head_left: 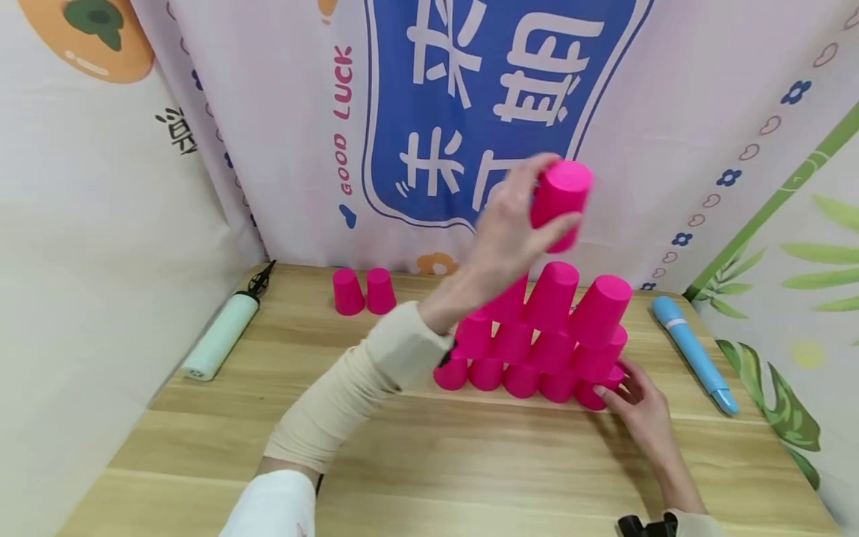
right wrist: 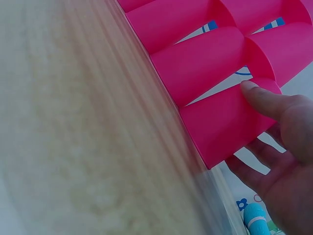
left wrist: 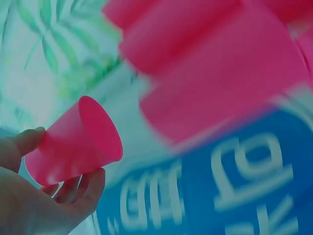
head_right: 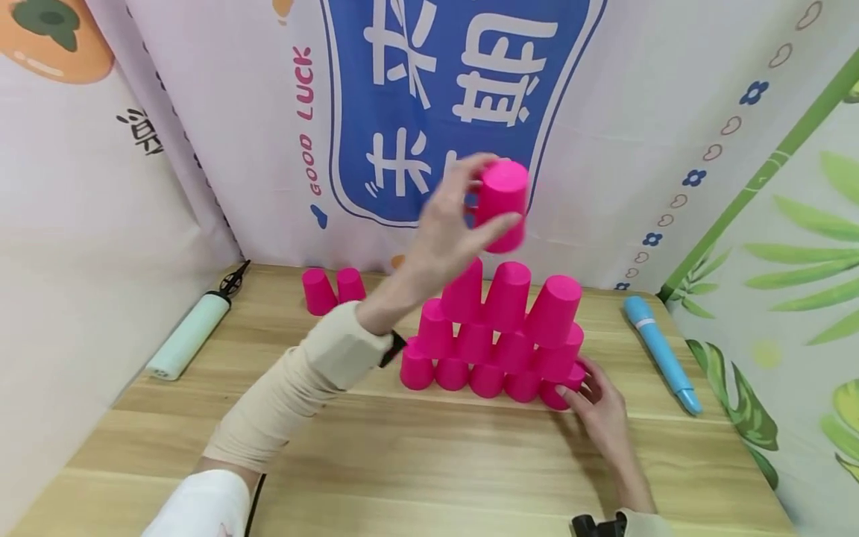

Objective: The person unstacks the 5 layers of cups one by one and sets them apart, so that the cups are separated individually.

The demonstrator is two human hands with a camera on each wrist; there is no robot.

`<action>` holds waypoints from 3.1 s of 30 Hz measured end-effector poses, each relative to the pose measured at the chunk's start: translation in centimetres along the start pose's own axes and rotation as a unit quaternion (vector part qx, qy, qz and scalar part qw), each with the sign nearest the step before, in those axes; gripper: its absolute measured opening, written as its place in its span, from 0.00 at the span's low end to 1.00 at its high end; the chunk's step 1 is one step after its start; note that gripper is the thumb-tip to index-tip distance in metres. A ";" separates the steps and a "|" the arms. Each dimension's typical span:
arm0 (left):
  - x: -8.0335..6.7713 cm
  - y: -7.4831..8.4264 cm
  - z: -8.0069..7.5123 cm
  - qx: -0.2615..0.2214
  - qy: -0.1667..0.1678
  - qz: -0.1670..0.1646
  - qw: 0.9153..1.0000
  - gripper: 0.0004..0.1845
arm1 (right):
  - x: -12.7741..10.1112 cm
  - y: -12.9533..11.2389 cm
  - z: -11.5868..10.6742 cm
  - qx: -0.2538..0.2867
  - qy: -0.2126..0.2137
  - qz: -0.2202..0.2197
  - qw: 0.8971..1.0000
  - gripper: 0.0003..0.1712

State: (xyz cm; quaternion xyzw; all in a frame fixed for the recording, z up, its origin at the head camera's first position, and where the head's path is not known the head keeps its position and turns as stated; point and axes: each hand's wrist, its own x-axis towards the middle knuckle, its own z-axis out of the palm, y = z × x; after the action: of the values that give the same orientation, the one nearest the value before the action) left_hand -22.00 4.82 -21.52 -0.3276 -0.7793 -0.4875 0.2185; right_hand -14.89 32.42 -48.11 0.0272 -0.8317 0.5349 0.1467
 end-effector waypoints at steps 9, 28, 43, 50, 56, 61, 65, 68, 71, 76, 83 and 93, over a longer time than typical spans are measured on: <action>-4.1 -7.7 -9.7 0.031 0.170 -0.082 0.981 0.33 | -0.1 0.0 -0.2 -0.013 0.002 0.001 1.000 0.38; -17.1 -24.4 -15.2 0.198 0.184 -0.328 0.905 0.29 | 0.1 0.3 -0.3 -0.021 -0.012 -0.003 1.000 0.38; -18.3 -27.2 -14.0 0.196 0.159 -0.336 0.907 0.29 | 0.3 0.2 -0.7 -0.034 -0.014 -0.003 0.999 0.39; -18.5 -27.7 -13.9 0.187 0.161 -0.349 0.904 0.30 | 0.4 0.2 -0.8 -0.038 -0.020 0.004 0.999 0.39; -18.6 -26.7 -13.9 0.201 0.168 -0.337 0.904 0.34 | 0.5 0.0 -0.8 -0.051 -0.022 0.015 0.998 0.40; -15.6 -21.3 -13.1 0.188 0.177 -0.268 0.928 0.33 | 0.5 0.2 -0.8 -0.040 -0.020 0.005 0.999 0.39; -11.6 -15.1 -11.1 0.047 0.153 -0.215 0.963 0.32 | 0.4 0.3 -0.7 -0.034 -0.013 -0.002 0.999 0.38; -9.4 -11.5 -8.5 -0.062 0.092 -0.180 0.977 0.33 | 0.3 0.3 -0.7 -0.032 -0.009 0.000 0.999 0.38; -8.0 -9.3 -5.2 -0.112 0.001 -0.158 0.981 0.37 | 0.3 0.3 -0.7 -0.029 -0.005 0.004 1.000 0.38; -7.1 -8.2 -0.8 -0.100 -0.088 -0.152 0.979 0.43 | 0.2 0.3 -0.7 -0.028 -0.004 0.004 1.000 0.38; -6.6 -8.4 1.2 -0.071 -0.095 -0.166 0.979 0.43 | 0.2 0.1 -0.6 -0.026 -0.013 0.005 1.000 0.38; -6.5 -7.8 0.9 -0.074 -0.061 -0.167 0.981 0.37 | 0.4 0.1 -0.6 -0.035 -0.010 0.006 0.999 0.38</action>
State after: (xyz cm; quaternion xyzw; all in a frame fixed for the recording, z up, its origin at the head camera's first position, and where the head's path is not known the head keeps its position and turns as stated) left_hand -23.16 1.26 -31.03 -0.2373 -0.7967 -0.5524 0.0613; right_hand -15.13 33.09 -47.90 0.0226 -0.8517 0.5056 0.1360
